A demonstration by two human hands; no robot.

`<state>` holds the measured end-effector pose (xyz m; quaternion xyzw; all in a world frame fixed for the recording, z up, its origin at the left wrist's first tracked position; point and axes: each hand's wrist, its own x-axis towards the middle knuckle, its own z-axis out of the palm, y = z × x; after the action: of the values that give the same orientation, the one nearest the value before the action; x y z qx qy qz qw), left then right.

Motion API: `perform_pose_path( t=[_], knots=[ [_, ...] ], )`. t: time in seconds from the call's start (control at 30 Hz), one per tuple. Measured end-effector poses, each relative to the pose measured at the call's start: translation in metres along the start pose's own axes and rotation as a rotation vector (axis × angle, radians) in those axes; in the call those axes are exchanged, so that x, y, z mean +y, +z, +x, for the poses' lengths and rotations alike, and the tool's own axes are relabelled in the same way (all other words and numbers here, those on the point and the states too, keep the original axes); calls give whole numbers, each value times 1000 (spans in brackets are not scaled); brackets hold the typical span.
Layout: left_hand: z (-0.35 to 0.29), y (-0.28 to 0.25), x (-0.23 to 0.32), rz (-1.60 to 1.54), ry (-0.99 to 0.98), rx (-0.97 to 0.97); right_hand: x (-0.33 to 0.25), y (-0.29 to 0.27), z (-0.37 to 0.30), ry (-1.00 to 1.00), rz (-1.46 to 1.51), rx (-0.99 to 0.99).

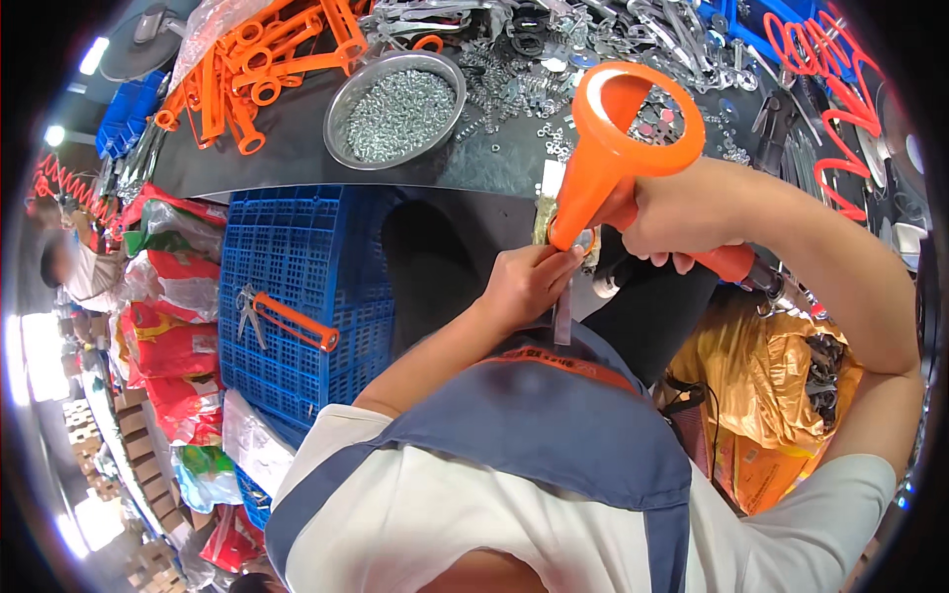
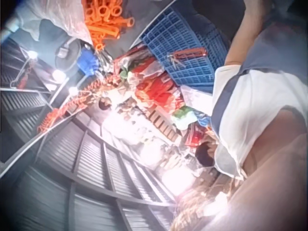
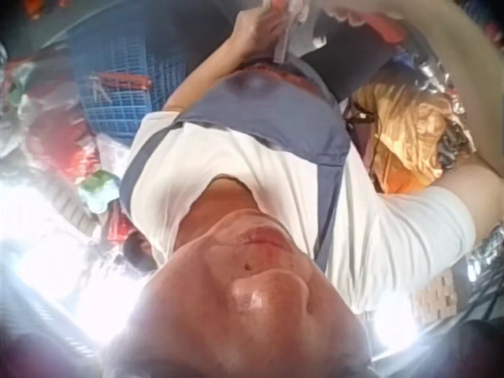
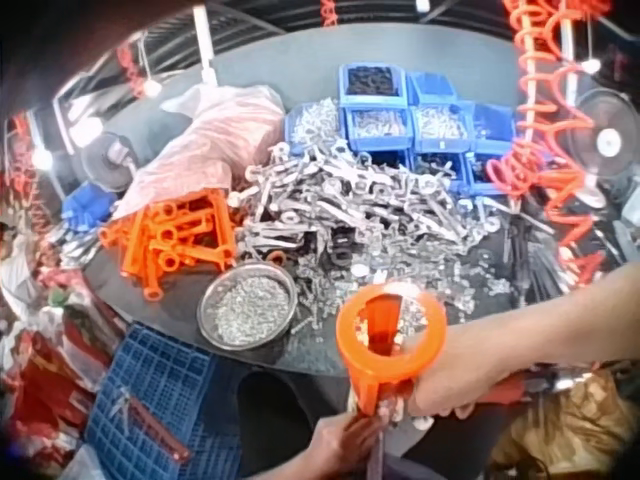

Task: Manually assembling various metal and plastic components using hands and a power drill at a workstation.

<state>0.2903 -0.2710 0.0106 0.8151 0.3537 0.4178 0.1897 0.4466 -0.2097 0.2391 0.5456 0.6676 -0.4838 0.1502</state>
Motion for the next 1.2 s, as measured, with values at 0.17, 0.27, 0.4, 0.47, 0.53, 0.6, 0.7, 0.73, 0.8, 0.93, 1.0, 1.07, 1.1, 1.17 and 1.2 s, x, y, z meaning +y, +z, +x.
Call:
perform_pose_path(
  t=[0.17,0.27,0.4,0.47,0.53,0.6,0.7,0.73,0.8,0.93,1.0,1.07,1.1,1.17,1.2],
  knots=[
    [0,2,-3,-16,24,19,8,4,3,-13,-16,-1],
    [-1,3,-5,-20,40,32,21,10,8,-1,38,42],
    [-1,-6,1,8,39,18,28,16,-27,-21,220,196],
    [1,-11,7,24,24,-1,52,24,-42,-83,276,229],
    [-12,-20,16,-253,-253,86,63,39,-64,-129,459,296],
    [-21,-37,8,-552,-821,115,80,63,-72,-215,629,400],
    [-38,-36,-22,-1258,-1245,323,97,85,-77,-203,673,338],
    [-33,-41,-16,-1278,-1302,301,101,89,-76,-164,723,288],
    [-25,-51,-2,-1294,-1367,291,106,97,-69,-190,771,284],
    [-24,-61,6,-1545,-1190,46,119,112,-52,-289,877,306],
    [-27,-60,4,-1699,-1074,-55,121,117,-48,-337,892,308],
    [-29,-51,7,-1699,-1126,-13,117,123,-46,-360,1067,299],
    [-26,-50,11,-1702,-1163,24,115,125,-47,-359,1066,292],
    [-16,-51,21,-1662,-1268,66,111,127,-50,-265,1125,241],
    [-11,-53,24,-1619,-1366,94,110,129,-49,-264,1125,242]
  ],
)
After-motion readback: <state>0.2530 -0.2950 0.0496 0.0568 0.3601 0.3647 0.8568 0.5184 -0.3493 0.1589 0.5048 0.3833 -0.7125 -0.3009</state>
